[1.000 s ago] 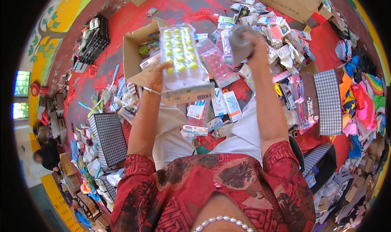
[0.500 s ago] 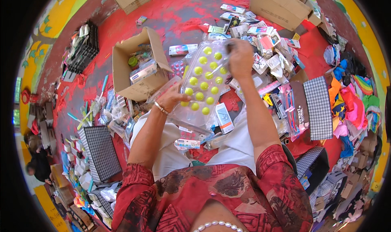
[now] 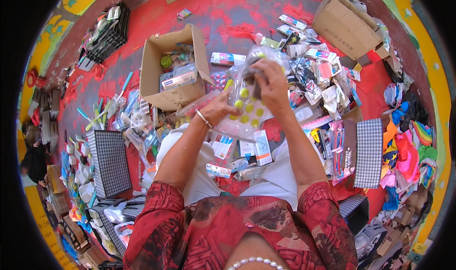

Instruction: The person sits on the floor and sorts through various small packaged items, including plastic-wrapped yellow balls and boxed goods. They pick up items, inspect them, and place them into nearby containers or piles.

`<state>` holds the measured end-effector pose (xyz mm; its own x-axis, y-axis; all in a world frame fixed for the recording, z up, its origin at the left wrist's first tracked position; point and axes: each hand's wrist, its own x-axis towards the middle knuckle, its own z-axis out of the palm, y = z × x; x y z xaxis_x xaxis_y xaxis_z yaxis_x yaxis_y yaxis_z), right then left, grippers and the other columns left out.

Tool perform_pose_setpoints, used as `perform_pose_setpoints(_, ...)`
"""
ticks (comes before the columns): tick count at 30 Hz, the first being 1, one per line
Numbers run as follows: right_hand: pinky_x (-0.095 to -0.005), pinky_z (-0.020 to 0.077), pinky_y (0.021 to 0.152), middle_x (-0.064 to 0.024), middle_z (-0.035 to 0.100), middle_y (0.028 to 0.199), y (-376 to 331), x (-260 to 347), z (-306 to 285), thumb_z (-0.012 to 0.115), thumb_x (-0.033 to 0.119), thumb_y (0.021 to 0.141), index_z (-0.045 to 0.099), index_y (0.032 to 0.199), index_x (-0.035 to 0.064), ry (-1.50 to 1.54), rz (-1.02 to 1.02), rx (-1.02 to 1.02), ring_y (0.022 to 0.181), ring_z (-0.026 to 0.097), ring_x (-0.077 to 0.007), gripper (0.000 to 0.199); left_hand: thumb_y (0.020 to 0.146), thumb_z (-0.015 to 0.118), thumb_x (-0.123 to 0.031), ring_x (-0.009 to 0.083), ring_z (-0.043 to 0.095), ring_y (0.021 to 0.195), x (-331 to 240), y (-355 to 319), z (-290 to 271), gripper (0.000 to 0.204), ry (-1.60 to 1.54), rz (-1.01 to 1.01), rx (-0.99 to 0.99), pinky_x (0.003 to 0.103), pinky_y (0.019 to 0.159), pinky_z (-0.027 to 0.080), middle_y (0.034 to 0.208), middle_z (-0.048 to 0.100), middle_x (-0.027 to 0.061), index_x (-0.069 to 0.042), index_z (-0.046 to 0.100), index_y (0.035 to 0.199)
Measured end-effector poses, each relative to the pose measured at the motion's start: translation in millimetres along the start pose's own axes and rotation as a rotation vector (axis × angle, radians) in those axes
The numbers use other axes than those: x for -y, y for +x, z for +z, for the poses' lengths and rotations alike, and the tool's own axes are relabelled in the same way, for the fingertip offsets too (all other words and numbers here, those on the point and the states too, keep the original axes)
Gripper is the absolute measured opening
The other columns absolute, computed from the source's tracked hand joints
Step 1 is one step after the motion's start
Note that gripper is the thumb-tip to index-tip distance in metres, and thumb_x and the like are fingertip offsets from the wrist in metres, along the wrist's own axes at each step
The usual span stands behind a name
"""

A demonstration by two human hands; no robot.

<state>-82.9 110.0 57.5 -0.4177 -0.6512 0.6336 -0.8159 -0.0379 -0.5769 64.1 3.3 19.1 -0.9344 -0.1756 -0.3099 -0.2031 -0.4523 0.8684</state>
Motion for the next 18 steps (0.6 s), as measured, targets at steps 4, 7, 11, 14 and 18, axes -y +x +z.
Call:
perform_pose_setpoints(4, -0.0385, 0.0431, 0.081, -0.0135, 0.059, 0.097, 0, -13, -17, 0.052, 0.001, 0.074, 0.058, 0.096, 0.0054, -0.137, 0.051, -0.199, 0.089, 0.056, -0.0313, 0.023, 0.062, 0.064, 0.002, 0.0162, 0.054, 0.097, 19, 6, -11, 0.060, 0.235, 0.056, 0.108, 0.032, 0.084, 0.044, 0.109, 0.057, 0.0060, -0.003, 0.047, 0.120)
perform_pose_setpoints(7, -0.0395, 0.0417, 0.082, -0.0154, 0.059, 0.095, -8, -55, -31, 0.047, 0.002, 0.075, 0.058, 0.103, 0.0028, -0.319, 0.039, -0.263, 0.088, 0.055, -0.0322, 0.030, 0.061, 0.072, -0.021, 0.0222, 0.049, 0.106, 36, 2, -15, 0.072, 0.513, -0.040, 0.063, 0.034, 0.093, 0.038, 0.118, 0.052, 0.0134, 0.002, 0.043, 0.124)
perform_pose_setpoints(11, -0.0422, 0.0381, 0.090, -0.0186, 0.057, 0.109, -29, -96, -48, 0.039, 0.011, 0.080, 0.055, 0.114, 0.0001, -0.431, 0.021, -0.021, 0.104, 0.052, -0.0326, 0.039, 0.057, 0.074, -0.022, 0.0268, 0.032, 0.125, 41, -4, -4, 0.098, 0.403, 0.067, 0.165, 0.034, 0.104, 0.024, 0.133, 0.038, 0.0178, -0.007, 0.025, 0.140)
perform_pose_setpoints(14, -0.0379, 0.0414, 0.086, -0.0193, 0.057, 0.112, -27, -106, -68, 0.041, 0.017, 0.086, 0.055, 0.114, 0.0029, -0.663, 0.427, 0.104, 0.103, 0.053, -0.0343, 0.034, 0.052, 0.068, 0.000, 0.0244, 0.043, 0.116, 36, -15, -1, 0.096, 0.017, 0.197, 0.197, 0.035, 0.098, 0.034, 0.126, 0.046, 0.0108, -0.008, 0.026, 0.139)
perform_pose_setpoints(18, -0.0362, 0.0422, 0.083, -0.0169, 0.060, 0.106, -20, -87, -70, 0.046, 0.019, 0.089, 0.057, 0.111, 0.0025, -0.538, 0.642, -0.242, 0.098, 0.055, -0.0339, 0.030, 0.052, 0.065, 0.005, 0.0236, 0.043, 0.115, 31, -44, -8, 0.097, -0.218, 0.203, 0.101, 0.034, 0.096, 0.035, 0.125, 0.047, 0.0093, -0.008, 0.025, 0.139)
